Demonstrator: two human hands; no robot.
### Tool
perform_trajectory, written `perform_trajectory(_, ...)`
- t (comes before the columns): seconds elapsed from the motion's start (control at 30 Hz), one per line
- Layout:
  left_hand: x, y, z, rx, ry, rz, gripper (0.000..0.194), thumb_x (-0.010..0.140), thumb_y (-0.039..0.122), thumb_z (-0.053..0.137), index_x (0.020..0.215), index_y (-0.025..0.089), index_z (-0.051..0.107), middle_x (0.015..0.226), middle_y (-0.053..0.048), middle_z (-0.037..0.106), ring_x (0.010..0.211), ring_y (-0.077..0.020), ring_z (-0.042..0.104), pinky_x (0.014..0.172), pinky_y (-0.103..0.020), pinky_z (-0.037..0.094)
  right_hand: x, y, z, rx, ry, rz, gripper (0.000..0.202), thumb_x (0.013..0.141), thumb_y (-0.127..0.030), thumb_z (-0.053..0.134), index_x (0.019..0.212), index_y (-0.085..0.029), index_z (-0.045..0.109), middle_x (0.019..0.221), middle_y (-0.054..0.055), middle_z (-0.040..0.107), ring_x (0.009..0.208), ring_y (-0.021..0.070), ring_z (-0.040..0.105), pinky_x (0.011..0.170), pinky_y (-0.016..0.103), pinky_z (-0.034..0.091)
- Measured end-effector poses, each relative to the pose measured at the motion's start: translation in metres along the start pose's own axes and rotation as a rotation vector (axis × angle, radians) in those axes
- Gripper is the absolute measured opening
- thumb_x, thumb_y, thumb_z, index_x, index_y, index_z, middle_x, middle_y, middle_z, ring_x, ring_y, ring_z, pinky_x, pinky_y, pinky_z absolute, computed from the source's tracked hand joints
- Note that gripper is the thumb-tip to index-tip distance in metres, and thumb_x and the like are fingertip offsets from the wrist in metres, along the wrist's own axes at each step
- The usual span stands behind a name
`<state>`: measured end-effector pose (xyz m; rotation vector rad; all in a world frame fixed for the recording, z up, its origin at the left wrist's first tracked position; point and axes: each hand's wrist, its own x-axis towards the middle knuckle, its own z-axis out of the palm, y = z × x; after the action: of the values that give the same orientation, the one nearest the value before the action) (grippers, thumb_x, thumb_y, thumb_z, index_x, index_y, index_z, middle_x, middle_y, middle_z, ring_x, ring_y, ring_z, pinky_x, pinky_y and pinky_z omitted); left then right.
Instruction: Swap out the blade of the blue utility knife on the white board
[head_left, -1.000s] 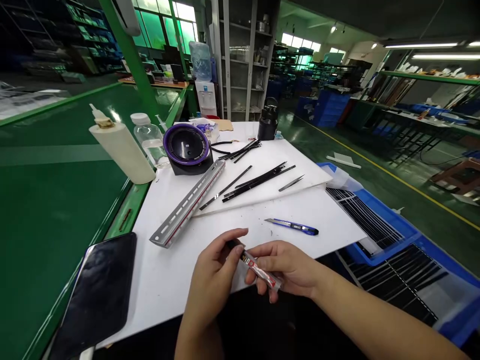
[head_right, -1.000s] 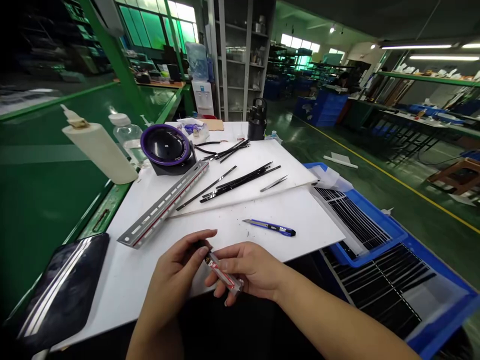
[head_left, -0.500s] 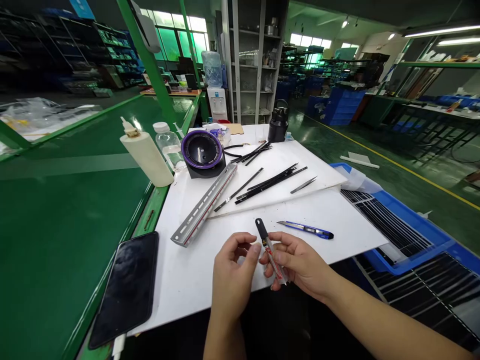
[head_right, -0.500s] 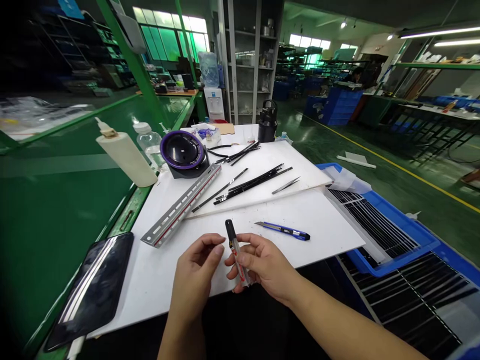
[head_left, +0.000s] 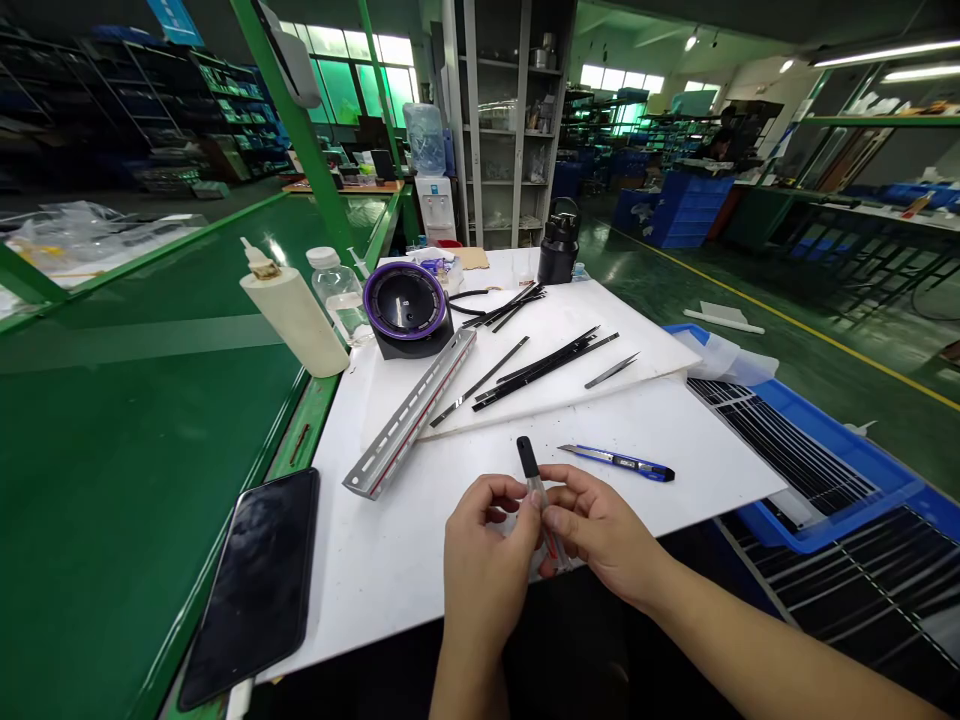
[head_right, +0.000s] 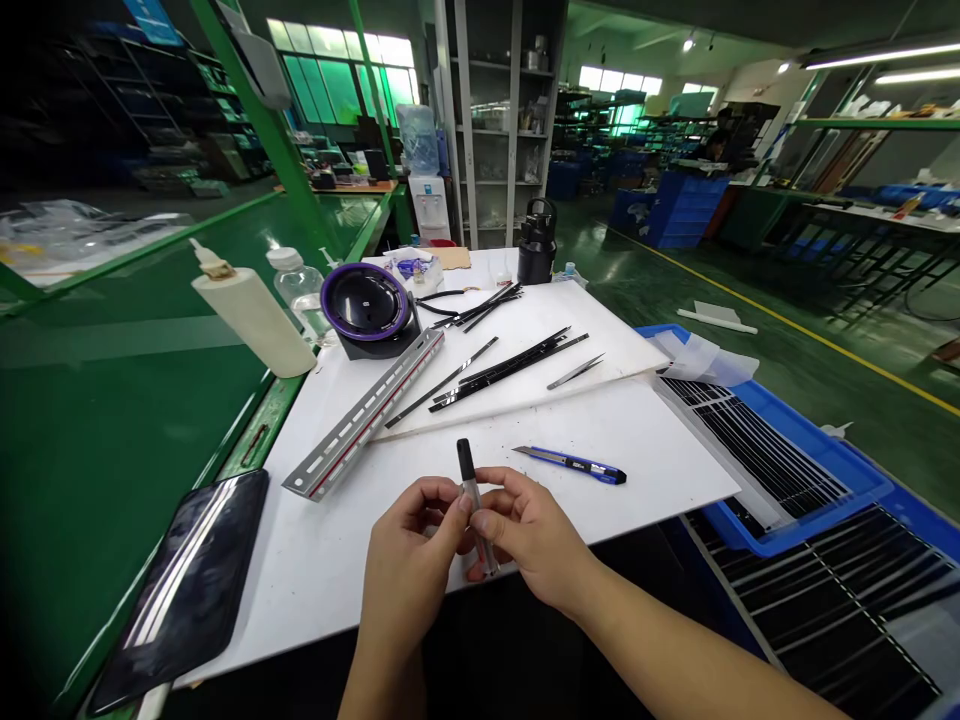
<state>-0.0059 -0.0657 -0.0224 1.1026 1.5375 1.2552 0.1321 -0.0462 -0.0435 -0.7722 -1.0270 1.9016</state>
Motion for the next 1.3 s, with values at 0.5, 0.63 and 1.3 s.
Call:
perform_trajectory(0.5, 0.004, -0.016, -0.019, -0.263, -0.267, 0.260, 0.050, 0.084, 0.025, 0.063, 0.129, 0.031, 0.044, 0.115, -0.005, 0.054, 0.095, -0.0172, 0.054, 0.089, -0.036, 0.046, -0.012, -0.013, 0.006, -0.211, 0.003, -0.067, 0.036, 0.086, -0.019, 0.067, 0.120, -0.027, 0.059, 0.089, 0.001, 0.068, 0.074, 0.0147, 0.066, 0.064, 0.029, 0.054)
perform_trajectory(0.63, 0.002, -0.013, -0.017, -0.214, -0.238, 0.344, 0.058, 0.086, 0.024, 0.058, 0.138, 0.033, 0.036, 0.138, -0.007, 0.044, 0.112, -0.0227, 0.050, 0.094, -0.039, 0.043, -0.013, -0.013, 0.005, -0.183, -0.011, -0.033, 0.038, 0.084, -0.018, 0.068, 0.120, -0.026, 0.059, 0.091, 0.002, 0.068, 0.079, 0.0168, 0.066, 0.062, 0.028, 0.055)
perform_trajectory(1.3, 0.002, -0.020, -0.018, -0.271, -0.325, 0.234, 0.054, 0.081, 0.022, 0.068, 0.131, 0.031, 0.049, 0.119, -0.004, 0.061, 0.114, -0.0207, 0.056, 0.103, -0.036, 0.043, -0.012, -0.007, 0.006, 0.018, -0.057, -0.022, 0.040, 0.080, -0.021, 0.075, 0.116, -0.015, 0.058, 0.074, 0.003, 0.070, 0.065, 0.0182, 0.069, 0.048, 0.026, 0.058)
